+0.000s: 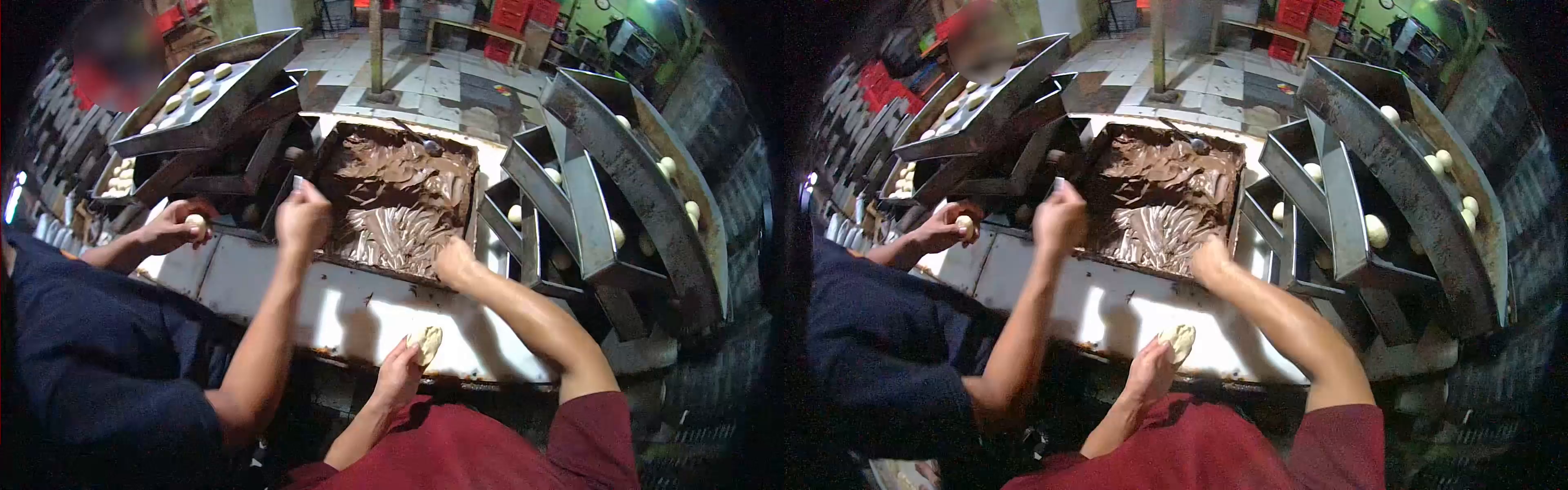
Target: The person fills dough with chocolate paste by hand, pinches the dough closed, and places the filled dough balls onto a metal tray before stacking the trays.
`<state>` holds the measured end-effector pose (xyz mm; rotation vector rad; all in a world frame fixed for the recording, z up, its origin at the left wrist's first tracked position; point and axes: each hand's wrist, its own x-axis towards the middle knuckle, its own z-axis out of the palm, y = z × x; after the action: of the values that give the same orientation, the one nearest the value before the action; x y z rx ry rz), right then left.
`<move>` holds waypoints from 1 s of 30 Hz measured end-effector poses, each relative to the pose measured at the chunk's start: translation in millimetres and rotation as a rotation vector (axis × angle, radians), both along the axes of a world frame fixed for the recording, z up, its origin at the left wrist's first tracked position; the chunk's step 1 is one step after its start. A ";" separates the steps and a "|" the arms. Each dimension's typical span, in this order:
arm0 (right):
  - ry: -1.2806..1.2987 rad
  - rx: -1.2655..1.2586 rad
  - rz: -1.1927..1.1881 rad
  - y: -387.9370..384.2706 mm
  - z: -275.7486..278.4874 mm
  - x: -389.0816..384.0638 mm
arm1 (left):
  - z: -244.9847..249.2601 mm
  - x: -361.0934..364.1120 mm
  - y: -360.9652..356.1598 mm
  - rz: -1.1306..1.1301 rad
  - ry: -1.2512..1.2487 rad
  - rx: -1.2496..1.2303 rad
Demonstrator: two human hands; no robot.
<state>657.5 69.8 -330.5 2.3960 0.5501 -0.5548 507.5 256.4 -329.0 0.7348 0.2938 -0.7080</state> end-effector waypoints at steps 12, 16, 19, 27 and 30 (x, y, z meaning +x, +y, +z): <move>-0.719 1.511 -0.092 -4.8 13.8 -166.9 | 10.5 13.9 -49.1 0.298 0.076 -0.763; -0.827 1.675 0.022 -41.3 -51.5 -163.5 | 18.0 -18.8 -41.2 0.472 -0.091 -0.765; -0.912 1.655 -0.421 -44.6 -91.5 -144.8 | 55.1 -65.9 -40.2 0.562 -0.378 -0.507; 0.516 2.139 -0.676 -50.0 11.9 -244.1 | 29.1 -171.6 -86.2 0.421 -0.416 -0.045; 0.709 1.953 -0.243 -54.9 22.9 -282.3 | 8.7 -208.3 -98.0 0.245 -0.430 0.109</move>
<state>375.2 14.9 -307.6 4.0278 1.6606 -1.4236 299.2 158.4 -320.3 0.9158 0.0273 -0.2914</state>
